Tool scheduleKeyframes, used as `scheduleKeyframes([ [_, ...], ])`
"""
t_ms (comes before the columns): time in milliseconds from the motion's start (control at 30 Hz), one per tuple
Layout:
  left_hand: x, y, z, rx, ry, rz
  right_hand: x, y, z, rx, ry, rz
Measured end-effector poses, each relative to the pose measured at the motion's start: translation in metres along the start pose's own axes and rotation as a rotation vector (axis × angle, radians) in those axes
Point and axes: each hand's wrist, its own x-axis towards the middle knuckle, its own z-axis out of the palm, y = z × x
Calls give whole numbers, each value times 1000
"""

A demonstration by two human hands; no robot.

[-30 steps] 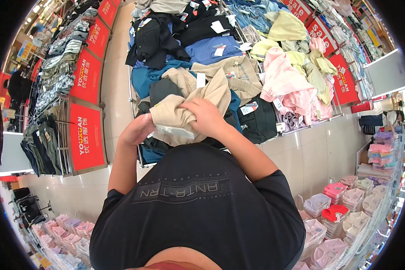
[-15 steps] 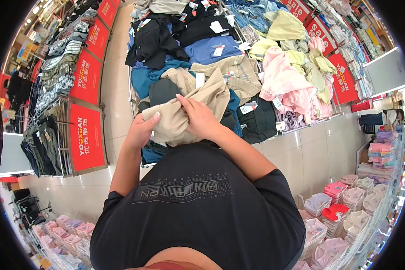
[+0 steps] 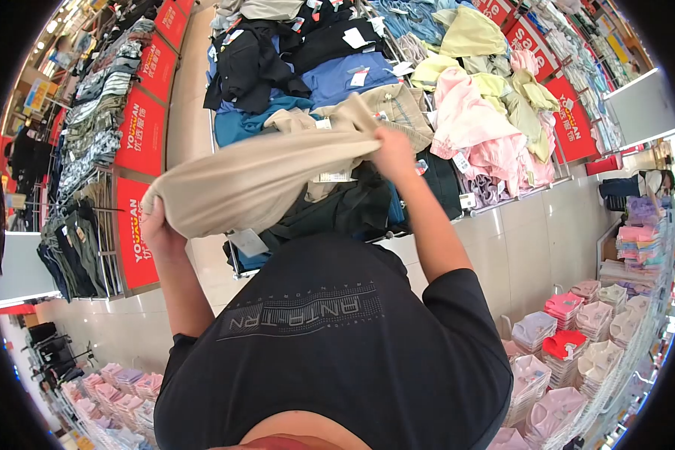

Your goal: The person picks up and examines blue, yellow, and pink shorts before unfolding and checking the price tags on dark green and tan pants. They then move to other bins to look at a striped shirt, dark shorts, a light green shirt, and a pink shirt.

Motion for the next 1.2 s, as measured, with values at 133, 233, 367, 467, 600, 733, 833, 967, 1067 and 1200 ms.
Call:
scheduleKeyframes([
  [133, 2, 1, -28, -92, 181, 78, 21, 7, -86, 73, 250, 262],
  [233, 7, -3, -36, -80, 281, 77, 22, -13, -134, 102, 363, 348],
  [367, 20, -18, -57, 27, 503, 18, 27, 50, -129, 29, 379, 385],
  [467, 20, -25, -78, 79, 605, -62, 16, 59, -130, 84, 187, 547],
  [600, 8, -25, -111, 121, 729, -157, -7, 104, -121, 398, -412, 489],
  [733, -9, -18, -127, 87, 745, -229, -21, 105, -122, 683, -566, 592],
  [833, -15, -24, -127, 96, 771, -237, -24, 110, -112, 1317, -303, 698],
  [967, -10, -38, -95, 168, 749, -209, -16, 106, -102, 1604, -78, 661],
  [1067, 6, -64, -46, 439, 640, -267, -8, 73, -115, 1540, -45, 556],
  [1200, 21, -88, 38, 415, 314, -298, 2, 29, -125, 1491, -43, 493],
])
